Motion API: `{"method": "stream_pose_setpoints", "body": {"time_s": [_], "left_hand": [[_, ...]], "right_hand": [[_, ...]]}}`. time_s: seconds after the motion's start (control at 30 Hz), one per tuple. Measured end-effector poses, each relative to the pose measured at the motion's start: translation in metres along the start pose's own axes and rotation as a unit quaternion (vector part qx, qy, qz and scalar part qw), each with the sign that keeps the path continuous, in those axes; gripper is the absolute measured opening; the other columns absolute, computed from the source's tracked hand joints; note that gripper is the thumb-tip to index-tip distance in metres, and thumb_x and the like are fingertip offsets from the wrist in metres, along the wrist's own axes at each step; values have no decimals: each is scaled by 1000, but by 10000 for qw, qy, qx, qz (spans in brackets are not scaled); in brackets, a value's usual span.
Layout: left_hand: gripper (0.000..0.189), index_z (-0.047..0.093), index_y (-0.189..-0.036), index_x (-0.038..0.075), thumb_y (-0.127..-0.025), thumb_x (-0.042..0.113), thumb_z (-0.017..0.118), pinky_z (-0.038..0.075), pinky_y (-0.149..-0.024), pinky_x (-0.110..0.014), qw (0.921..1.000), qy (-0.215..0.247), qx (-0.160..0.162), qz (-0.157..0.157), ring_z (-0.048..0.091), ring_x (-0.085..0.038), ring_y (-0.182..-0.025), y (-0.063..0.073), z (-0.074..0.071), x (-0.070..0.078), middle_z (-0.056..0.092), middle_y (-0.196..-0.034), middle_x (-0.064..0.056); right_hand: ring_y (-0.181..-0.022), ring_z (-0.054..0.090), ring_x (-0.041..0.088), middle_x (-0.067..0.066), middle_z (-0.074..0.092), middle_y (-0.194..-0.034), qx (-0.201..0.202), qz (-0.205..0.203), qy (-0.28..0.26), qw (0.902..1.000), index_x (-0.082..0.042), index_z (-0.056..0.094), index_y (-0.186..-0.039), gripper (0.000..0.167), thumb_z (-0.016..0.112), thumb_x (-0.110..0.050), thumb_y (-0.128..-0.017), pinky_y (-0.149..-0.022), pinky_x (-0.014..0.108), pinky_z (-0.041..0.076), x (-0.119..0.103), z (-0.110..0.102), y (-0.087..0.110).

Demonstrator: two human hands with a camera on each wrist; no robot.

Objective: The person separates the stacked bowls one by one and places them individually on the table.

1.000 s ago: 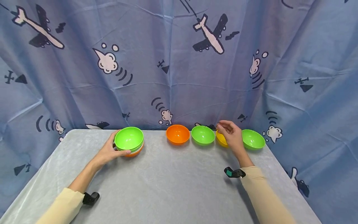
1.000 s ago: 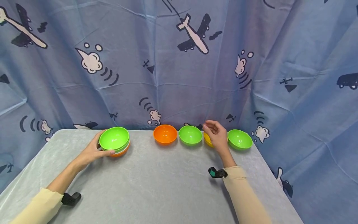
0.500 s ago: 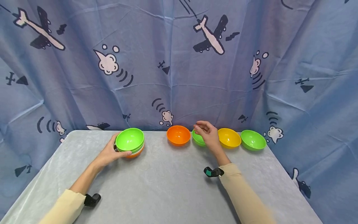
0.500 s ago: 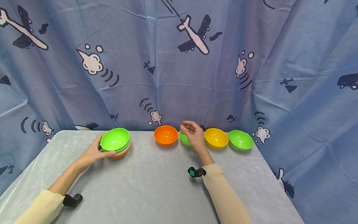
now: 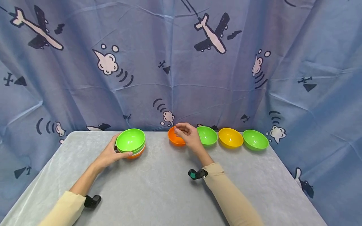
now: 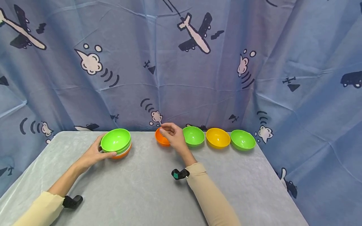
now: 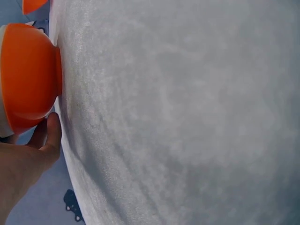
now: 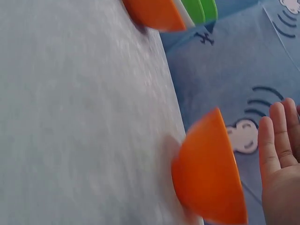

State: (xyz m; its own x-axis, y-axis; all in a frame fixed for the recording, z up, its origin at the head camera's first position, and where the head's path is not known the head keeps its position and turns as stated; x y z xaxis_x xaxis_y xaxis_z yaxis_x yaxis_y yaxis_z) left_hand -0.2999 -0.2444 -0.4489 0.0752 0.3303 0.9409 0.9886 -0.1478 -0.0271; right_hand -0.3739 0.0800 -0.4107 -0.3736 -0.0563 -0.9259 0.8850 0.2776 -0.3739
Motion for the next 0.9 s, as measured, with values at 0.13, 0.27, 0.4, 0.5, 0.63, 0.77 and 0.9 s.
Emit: {"method": "stream_pose_setpoints", "body": {"time_s": [0.13, 0.27, 0.4, 0.5, 0.63, 0.77, 0.9], "left_hand": [[105, 14, -162, 10, -85, 20, 85, 30, -109, -58, 10000, -3, 2, -3, 32, -41, -139, 1, -1, -1, 26, -158, -20], [104, 14, -162, 10, -85, 21, 85, 31, -108, -58, 10000, -29, 0, 46, 34, -41, -138, 0, 0, 1, 27, -157, -20], [104, 14, -161, 9, -85, 20, 85, 30, -109, -58, 10000, -29, -8, 90, 33, -42, -139, 0, 1, 2, 27, -156, -21], [104, 14, -161, 8, -85, 19, 85, 29, -110, -58, 10000, -22, -20, 78, 33, -42, -139, 0, 1, 1, 27, -156, -21], [106, 13, -162, 9, -85, 20, 85, 29, -110, -59, 10000, -34, -12, 35, 33, -42, -139, -1, 1, 0, 27, -156, -21], [107, 12, -162, 10, -85, 22, 85, 30, -109, -60, 10000, -49, 10, -18, 33, -42, -138, -2, 1, -1, 26, -156, -21], [107, 12, -162, 10, -85, 22, 85, 30, -108, -60, 10000, -79, 24, -48, 34, -42, -137, -1, 1, -3, 27, -156, -21]], "right_hand": [[-105, 63, 45, 33, 63, -116, -219, -123, 10, 9997, 18, 58, -125, 31, 64, 4, -98, -86, 29, 56, 0, 21, -2], [-105, 66, 32, 31, 64, -117, -418, -265, 26, 9988, 15, 59, -125, 32, 67, 4, -96, -88, 29, 54, 0, 38, -2], [-107, 65, 31, 27, 65, -119, -678, -220, 90, 9974, 12, 60, -127, 36, 71, 3, -94, -91, 31, 53, 2, 54, -1], [-114, 63, 32, 21, 65, -124, -899, -38, 131, 9959, 7, 60, -131, 41, 73, 1, -93, -94, 34, 52, 5, 66, 1], [-124, 58, 28, 12, 60, -135, -1230, 252, 315, 9916, -2, 55, -141, 53, 76, -2, -92, -100, 36, 48, 10, 82, 1], [-136, 47, 30, 11, 49, -148, -1606, 534, 412, 9847, -6, 43, -153, 72, 79, -8, -90, -108, 39, 41, 19, 100, 0], [-143, 37, 34, 14, 38, -156, -1810, 807, 359, 9795, -10, 31, -159, 86, 81, -10, -89, -111, 40, 37, 32, 115, 1]]}}
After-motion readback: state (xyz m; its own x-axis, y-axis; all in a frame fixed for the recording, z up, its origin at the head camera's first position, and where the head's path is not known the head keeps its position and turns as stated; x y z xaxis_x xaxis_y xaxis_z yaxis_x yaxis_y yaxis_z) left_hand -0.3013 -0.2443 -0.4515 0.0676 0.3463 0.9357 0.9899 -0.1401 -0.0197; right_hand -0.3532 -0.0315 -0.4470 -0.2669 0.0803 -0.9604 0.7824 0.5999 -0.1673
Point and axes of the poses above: each hand's wrist, its own y-axis away from the middle knuckle, its own z-axis out of the palm, x = y × z, the point moved 7 cm from there along -y, towards the middle knuckle
